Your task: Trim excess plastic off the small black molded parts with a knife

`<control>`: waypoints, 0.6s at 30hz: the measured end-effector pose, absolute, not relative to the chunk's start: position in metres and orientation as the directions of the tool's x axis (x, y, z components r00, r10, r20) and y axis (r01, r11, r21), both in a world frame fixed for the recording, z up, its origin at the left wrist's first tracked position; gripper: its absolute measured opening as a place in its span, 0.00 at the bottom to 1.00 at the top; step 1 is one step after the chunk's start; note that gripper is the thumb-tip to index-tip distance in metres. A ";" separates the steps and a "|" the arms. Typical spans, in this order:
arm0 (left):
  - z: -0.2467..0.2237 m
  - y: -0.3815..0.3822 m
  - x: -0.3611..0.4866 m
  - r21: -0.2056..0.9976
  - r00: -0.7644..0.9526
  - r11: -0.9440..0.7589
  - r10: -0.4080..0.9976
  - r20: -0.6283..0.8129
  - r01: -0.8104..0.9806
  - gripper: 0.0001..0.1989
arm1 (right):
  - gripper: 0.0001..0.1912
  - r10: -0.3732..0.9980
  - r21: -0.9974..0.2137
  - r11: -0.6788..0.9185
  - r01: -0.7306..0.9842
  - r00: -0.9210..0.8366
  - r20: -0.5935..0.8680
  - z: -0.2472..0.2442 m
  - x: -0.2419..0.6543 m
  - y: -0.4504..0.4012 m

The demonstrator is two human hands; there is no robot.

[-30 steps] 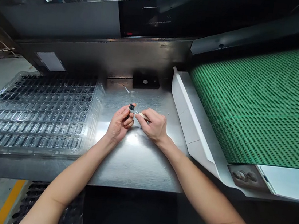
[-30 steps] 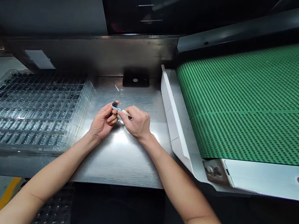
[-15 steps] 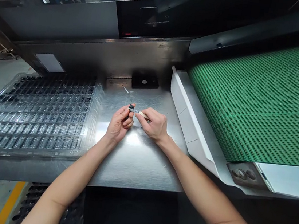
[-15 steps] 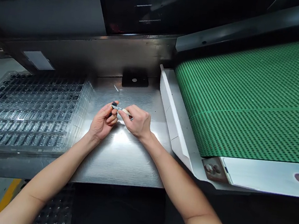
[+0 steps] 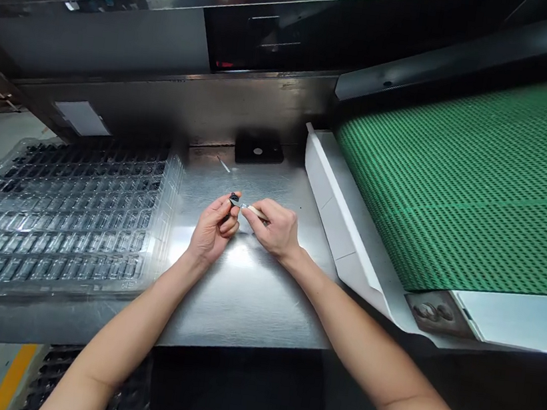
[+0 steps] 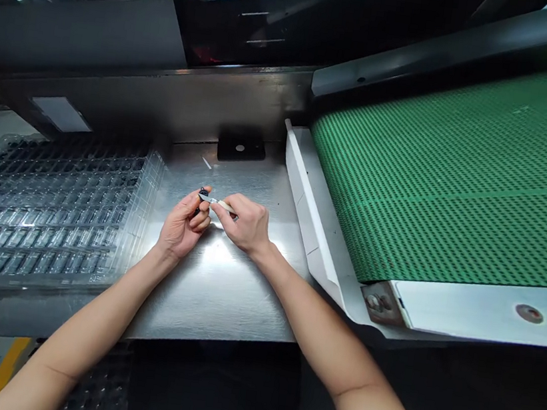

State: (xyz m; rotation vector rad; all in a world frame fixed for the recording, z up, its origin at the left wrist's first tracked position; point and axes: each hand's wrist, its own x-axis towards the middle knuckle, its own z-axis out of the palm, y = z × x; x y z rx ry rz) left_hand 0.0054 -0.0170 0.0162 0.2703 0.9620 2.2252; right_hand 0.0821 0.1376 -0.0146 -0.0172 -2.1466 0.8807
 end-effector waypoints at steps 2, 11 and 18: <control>0.018 -0.019 0.007 0.706 -0.729 -0.476 0.680 -0.082 -0.524 0.17 | 0.22 0.325 -0.615 0.755 -0.227 -0.685 0.652 -0.014 0.081 0.138; 0.004 -0.020 0.004 0.791 -0.664 -0.309 0.731 -0.158 -0.528 0.17 | 0.22 0.447 -0.780 0.610 -0.139 -0.753 0.483 -0.005 0.072 0.138; 0.004 -0.023 0.009 0.827 -0.679 -0.220 0.695 -0.239 -0.517 0.22 | 0.22 0.458 -0.831 0.517 -0.207 -0.753 0.472 -0.019 0.065 0.132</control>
